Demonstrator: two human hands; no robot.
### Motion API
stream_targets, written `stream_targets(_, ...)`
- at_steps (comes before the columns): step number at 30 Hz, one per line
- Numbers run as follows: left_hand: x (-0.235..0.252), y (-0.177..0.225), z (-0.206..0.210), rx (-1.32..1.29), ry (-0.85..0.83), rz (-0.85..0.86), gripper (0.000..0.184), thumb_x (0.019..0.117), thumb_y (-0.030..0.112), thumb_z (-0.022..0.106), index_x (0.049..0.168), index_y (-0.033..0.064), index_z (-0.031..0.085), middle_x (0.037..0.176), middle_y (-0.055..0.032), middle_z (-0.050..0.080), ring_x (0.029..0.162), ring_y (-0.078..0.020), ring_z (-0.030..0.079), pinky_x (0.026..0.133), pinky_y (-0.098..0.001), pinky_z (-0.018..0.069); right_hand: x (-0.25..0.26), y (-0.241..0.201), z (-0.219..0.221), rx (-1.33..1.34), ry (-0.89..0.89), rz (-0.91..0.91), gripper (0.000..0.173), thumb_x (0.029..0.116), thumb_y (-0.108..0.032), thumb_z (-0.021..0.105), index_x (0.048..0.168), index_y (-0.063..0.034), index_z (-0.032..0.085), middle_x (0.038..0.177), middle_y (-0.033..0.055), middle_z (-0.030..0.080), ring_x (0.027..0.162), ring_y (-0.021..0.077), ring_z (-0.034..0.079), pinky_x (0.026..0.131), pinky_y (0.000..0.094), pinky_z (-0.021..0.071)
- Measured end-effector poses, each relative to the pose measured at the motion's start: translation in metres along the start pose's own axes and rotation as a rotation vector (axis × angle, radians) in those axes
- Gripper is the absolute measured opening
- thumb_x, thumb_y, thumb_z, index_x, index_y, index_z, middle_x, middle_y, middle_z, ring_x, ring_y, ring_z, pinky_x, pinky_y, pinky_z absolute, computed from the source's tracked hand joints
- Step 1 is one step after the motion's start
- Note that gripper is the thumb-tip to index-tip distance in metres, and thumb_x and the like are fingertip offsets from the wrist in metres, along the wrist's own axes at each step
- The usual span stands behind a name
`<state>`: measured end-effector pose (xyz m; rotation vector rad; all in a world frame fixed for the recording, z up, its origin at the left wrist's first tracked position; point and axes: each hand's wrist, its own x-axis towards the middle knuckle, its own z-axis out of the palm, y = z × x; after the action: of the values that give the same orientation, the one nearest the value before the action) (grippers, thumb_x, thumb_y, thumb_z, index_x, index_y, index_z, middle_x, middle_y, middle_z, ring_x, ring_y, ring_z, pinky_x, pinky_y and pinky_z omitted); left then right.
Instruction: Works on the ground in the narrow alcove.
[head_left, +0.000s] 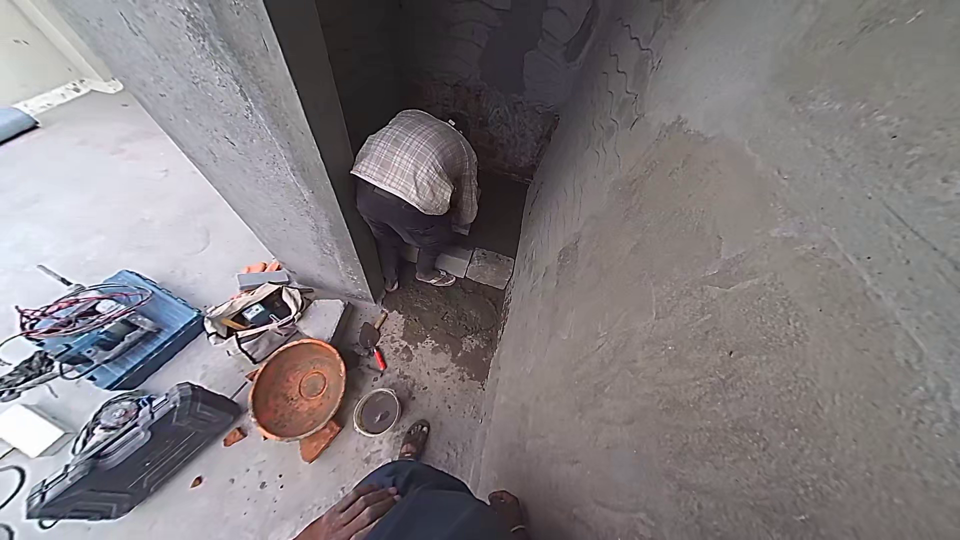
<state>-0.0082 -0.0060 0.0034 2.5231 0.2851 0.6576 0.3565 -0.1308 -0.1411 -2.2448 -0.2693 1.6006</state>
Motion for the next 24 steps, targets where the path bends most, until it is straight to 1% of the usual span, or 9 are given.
stream_targets(2, -0.0026, -0.0017, 0.0025, -0.026, -0.013, -0.009, 0.037, 0.1092, 0.014, 0.035, 0.134, -0.0034, 0.056, 0.136, -0.0221, 0.062, 0.135, -0.0299, 0.055, 0.117, -0.0387, 0.0357, 0.0053, 0.0035, 0.0012, 0.008, -0.001, 0.015, 0.030, 0.1081, -0.012, 0.054, 0.128, 0.0095, 0.061, 0.109, 0.0249, 0.071, 0.092, 0.0274, 0.071, 0.088, 0.0422, 0.0554)
stream_targets(6, -0.0026, -0.0018, 0.0025, -0.031, -0.011, -0.013, 0.037, 0.1096, 0.014, 0.034, 0.133, -0.0030, 0.057, 0.136, -0.0217, 0.062, 0.135, -0.0295, 0.055, 0.118, -0.0382, 0.0346, 0.0050, 0.0023, 0.0013, -0.008, -0.010, 0.025, 0.032, 0.1089, -0.013, 0.052, 0.129, 0.0096, 0.060, 0.110, 0.0248, 0.071, 0.092, 0.0267, 0.070, 0.087, 0.0418, 0.0552)
stream_targets(10, -0.0009, -0.0012, 0.0000, -0.054, -0.019, -0.011, 0.037, 0.1090, 0.014, 0.034, 0.132, -0.0038, 0.058, 0.135, -0.0227, 0.063, 0.134, -0.0310, 0.056, 0.117, -0.0395, 0.0359, 0.0051, 0.0031, 0.0009, -0.026, -0.005, 0.019, 0.030, 0.1086, -0.014, 0.053, 0.127, 0.0091, 0.062, 0.107, 0.0236, 0.072, 0.090, 0.0261, 0.071, 0.085, 0.0414, 0.0558)
stream_targets(15, 0.0001, -0.0022, 0.0008, -0.030, -0.017, -0.013, 0.037, 0.1091, 0.014, 0.035, 0.132, -0.0029, 0.058, 0.135, -0.0215, 0.063, 0.134, -0.0299, 0.056, 0.117, -0.0383, 0.0358, 0.0094, 0.0069, 0.0014, -0.032, -0.003, 0.017, 0.032, 0.1086, -0.015, 0.054, 0.128, 0.0084, 0.062, 0.109, 0.0238, 0.072, 0.094, 0.0279, 0.072, 0.089, 0.0434, 0.0560)
stream_targets(24, 0.0015, -0.0038, 0.0003, -0.032, -0.018, -0.019, 0.037, 0.1085, 0.015, 0.035, 0.132, -0.0030, 0.058, 0.135, -0.0215, 0.063, 0.134, -0.0296, 0.055, 0.117, -0.0388, 0.0354, 0.0038, 0.0033, 0.0019, -0.036, 0.001, 0.026, 0.033, 0.1089, -0.017, 0.053, 0.130, 0.0070, 0.062, 0.112, 0.0236, 0.072, 0.096, 0.0283, 0.072, 0.091, 0.0440, 0.0561)
